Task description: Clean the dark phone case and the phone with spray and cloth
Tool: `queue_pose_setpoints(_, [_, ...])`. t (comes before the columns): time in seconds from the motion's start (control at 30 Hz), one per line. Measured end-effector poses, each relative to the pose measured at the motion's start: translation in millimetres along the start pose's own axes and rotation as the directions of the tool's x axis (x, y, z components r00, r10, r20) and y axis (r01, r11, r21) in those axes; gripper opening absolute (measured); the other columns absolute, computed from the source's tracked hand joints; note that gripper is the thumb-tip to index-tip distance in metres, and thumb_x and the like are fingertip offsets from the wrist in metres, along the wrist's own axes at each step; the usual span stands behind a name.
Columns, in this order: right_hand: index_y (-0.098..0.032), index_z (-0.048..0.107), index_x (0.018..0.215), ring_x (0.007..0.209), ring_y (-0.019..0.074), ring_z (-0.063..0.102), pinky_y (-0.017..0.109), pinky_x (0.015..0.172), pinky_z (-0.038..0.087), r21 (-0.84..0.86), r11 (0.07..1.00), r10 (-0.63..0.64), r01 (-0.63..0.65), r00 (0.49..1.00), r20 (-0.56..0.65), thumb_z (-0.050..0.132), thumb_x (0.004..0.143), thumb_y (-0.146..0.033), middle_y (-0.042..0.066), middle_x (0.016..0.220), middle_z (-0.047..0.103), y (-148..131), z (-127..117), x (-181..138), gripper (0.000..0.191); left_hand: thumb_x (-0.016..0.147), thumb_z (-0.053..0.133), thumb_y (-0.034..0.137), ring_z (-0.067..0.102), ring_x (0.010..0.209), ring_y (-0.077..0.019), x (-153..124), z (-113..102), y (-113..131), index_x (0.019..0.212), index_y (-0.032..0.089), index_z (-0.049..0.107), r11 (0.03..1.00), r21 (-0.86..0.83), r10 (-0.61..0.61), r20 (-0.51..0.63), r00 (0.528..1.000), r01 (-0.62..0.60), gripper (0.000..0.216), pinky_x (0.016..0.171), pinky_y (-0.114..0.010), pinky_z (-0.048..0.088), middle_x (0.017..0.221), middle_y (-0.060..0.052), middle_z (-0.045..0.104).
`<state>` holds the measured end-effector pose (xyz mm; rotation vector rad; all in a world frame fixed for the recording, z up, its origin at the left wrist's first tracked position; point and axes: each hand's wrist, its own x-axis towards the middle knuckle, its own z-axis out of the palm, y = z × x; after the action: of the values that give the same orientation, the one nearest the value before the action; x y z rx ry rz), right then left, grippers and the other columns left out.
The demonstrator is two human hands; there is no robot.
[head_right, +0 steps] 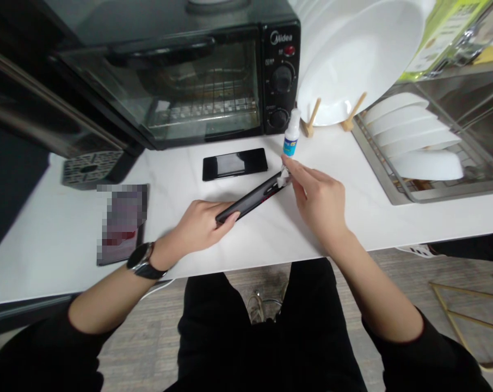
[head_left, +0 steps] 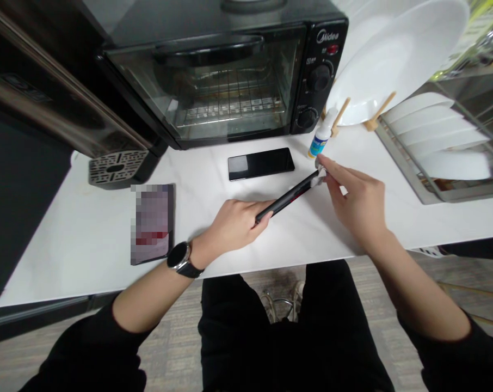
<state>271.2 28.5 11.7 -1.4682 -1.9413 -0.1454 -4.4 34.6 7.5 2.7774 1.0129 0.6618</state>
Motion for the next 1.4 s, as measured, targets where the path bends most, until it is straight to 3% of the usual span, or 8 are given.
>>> queue_pose_setpoints(0.27, [-0.024, 0.065, 0.143, 0.095, 0.0217, 0.082, 0.030, 0.064, 0.062, -0.036, 0.999, -0.010, 0.008, 0.998, -0.067, 0.054, 0.098, -0.006, 0.006, 0.146, 0.067, -32, 11, -7, 0.050, 0.105, 0.051, 0.030, 0.067, 0.058, -0.0158, 0, -1, 2, 0.095, 0.018, 0.073, 1.000, -0.011, -0.025, 0.022, 0.999, 0.025, 0.027, 0.053, -0.029, 0.040, 0.071, 0.000, 0.074])
queue_pose_setpoints(0.57, [-0.024, 0.070, 0.136, 0.065, 0.0095, 0.073, 0.028, 0.056, 0.060, 0.122, 0.907, -0.408, 0.404, 0.913, 0.009, 0.054, 0.099, -0.004, 0.001, 0.146, 0.066, -88, 19, -25, 0.045, 0.093, 0.052, 0.022, 0.063, 0.054, -0.0172, -2, 5, -9, 0.072, 0.020, 0.061, 0.992, 0.125, -0.003, 0.039, 0.999, -0.002, 0.023, 0.050, -0.029, 0.040, 0.062, -0.002, 0.067])
queue_pose_setpoints(0.73, [-0.025, 0.069, 0.135, 0.090, 0.0136, 0.081, 0.027, 0.070, 0.064, 0.204, 0.933, -0.282, 0.296, 0.955, -0.097, 0.056, 0.100, -0.005, -0.001, 0.134, 0.076, -61, 12, -8, 0.042, 0.098, 0.059, 0.024, 0.058, 0.060, -0.0131, 2, -8, 3, 0.087, 0.018, 0.068, 0.997, -0.052, -0.070, -0.242, 0.968, 0.059, 0.015, 0.057, -0.028, 0.045, 0.067, 0.001, 0.062])
queue_pose_setpoints(0.9, [-0.026, 0.072, 0.124, 0.088, 0.0122, 0.080, 0.026, 0.080, 0.064, 0.657, 0.753, -0.023, 0.036, 0.999, -0.027, 0.056, 0.104, -0.019, 0.001, 0.121, 0.081, -65, 9, 20, 0.027, 0.094, 0.073, 0.025, 0.064, 0.084, -0.0152, 25, -30, 20, 0.101, 0.022, 0.074, 0.968, -0.253, -0.148, -0.588, 0.795, -0.006, 0.008, 0.073, -0.030, 0.055, 0.091, -0.002, 0.070])
queue_pose_setpoints(1.07, [-0.021, 0.067, 0.121, 0.069, 0.0123, 0.072, 0.023, 0.061, 0.059, 0.887, 0.453, -0.010, -0.087, 0.995, 0.103, 0.064, 0.101, -0.043, -0.001, 0.082, 0.077, -56, 39, 44, 0.030, 0.102, 0.062, 0.030, 0.066, 0.105, -0.0192, 47, -28, 14, 0.122, 0.023, 0.072, 0.906, -0.423, -0.211, -0.496, 0.842, -0.023, 0.023, 0.088, -0.035, 0.061, 0.114, -0.008, 0.067])
queue_pose_setpoints(1.17, [-0.021, 0.068, 0.126, 0.070, 0.0129, 0.070, 0.026, 0.064, 0.059, 0.804, 0.594, -0.069, -0.028, 0.994, 0.086, 0.059, 0.104, -0.040, 0.002, 0.092, 0.078, -46, 44, 50, 0.031, 0.106, 0.055, 0.032, 0.062, 0.125, -0.0239, 46, -15, 7, 0.143, 0.026, 0.062, 0.919, -0.393, -0.156, -0.436, 0.886, -0.031, 0.038, 0.109, -0.044, 0.056, 0.131, -0.011, 0.061])
queue_pose_setpoints(1.27, [-0.029, 0.066, 0.139, 0.091, 0.0174, 0.073, 0.035, 0.083, 0.062, 0.555, 0.816, -0.082, 0.160, 0.983, -0.163, 0.049, 0.107, -0.028, 0.006, 0.121, 0.078, -45, 35, 55, 0.036, 0.111, 0.043, 0.033, 0.045, 0.152, -0.0295, 42, -3, 2, 0.159, 0.031, 0.044, 0.936, -0.351, -0.138, -0.441, 0.887, -0.029, 0.048, 0.124, -0.052, 0.044, 0.164, -0.012, 0.042])
queue_pose_setpoints(1.4, [-0.044, 0.056, 0.149, 0.117, 0.0238, 0.068, 0.047, 0.102, 0.057, 0.319, 0.844, -0.297, 0.432, 0.871, -0.392, 0.047, 0.106, -0.023, -0.001, 0.138, 0.074, -48, 33, 68, 0.049, 0.112, 0.038, 0.035, 0.037, 0.159, -0.0271, 41, 7, -6, 0.165, 0.033, 0.029, 0.903, -0.430, -0.179, -0.409, 0.895, -0.016, 0.053, 0.129, -0.054, 0.038, 0.171, -0.010, 0.038])
